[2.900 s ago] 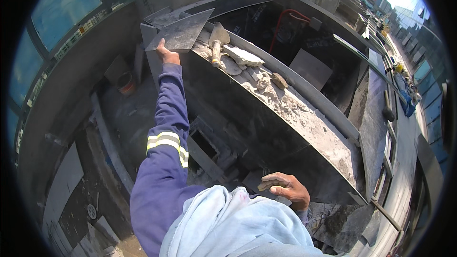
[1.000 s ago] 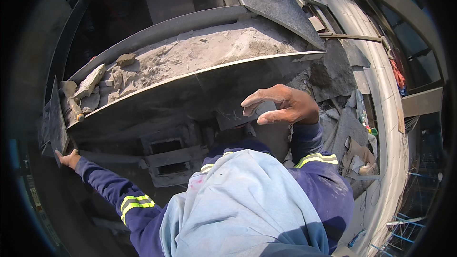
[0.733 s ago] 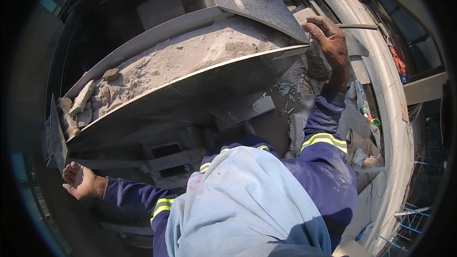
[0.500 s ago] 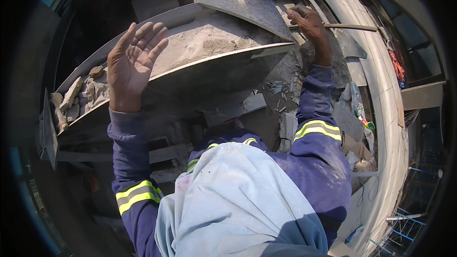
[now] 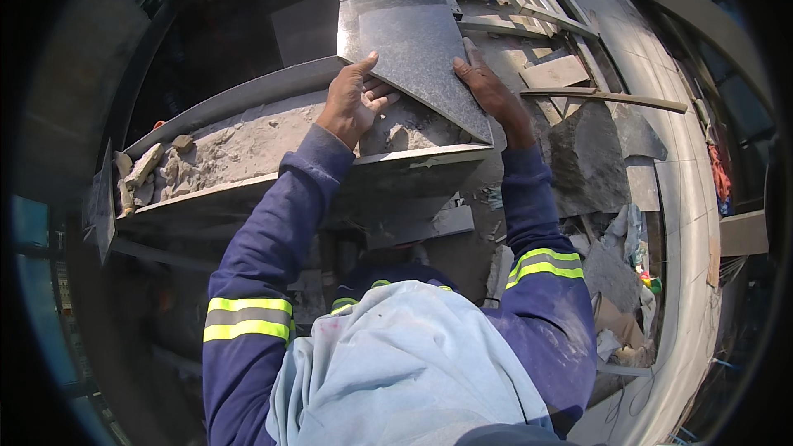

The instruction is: The person handles a large dark stone tile, repeatedly dry-fits it into a curved metal frame, and uses an angle grinder to cut the tile. The person then places the cut tile into the frame and adjusts its position.

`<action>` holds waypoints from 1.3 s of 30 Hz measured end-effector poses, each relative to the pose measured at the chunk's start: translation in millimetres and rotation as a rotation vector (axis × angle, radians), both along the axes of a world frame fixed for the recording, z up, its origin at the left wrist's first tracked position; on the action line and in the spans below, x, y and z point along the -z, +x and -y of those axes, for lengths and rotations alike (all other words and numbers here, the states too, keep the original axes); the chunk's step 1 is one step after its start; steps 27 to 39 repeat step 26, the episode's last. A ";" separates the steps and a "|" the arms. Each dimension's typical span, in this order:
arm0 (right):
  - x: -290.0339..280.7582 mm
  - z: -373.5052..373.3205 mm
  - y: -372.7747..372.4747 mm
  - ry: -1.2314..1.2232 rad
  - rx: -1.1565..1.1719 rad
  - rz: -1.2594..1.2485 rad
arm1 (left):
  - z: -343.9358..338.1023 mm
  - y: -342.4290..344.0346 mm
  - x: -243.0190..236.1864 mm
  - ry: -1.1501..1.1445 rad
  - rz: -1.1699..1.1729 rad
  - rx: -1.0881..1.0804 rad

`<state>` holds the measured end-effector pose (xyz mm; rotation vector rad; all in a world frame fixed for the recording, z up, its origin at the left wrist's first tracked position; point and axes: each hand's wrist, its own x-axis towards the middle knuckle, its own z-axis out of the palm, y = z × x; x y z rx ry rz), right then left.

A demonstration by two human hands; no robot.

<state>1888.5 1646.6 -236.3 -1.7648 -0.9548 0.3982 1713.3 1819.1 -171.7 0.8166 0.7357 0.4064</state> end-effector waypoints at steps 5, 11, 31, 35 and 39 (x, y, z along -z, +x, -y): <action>6.3 1.6 19.0 -0.001 -0.055 -0.002 | 12.9 27.1 2.4 -0.076 0.049 -0.082; 12.6 6.8 14.3 0.043 -0.064 -0.050 | 22.9 48.5 -2.8 -0.203 0.092 -0.276; -37.3 27.4 -41.6 0.299 -0.269 -0.518 | 24.4 -6.6 17.6 -0.065 0.097 -0.273; -37.3 27.4 -41.6 0.299 -0.269 -0.518 | 24.4 -6.6 17.6 -0.065 0.097 -0.273; -37.3 27.4 -41.6 0.299 -0.269 -0.518 | 24.4 -6.6 17.6 -0.065 0.097 -0.273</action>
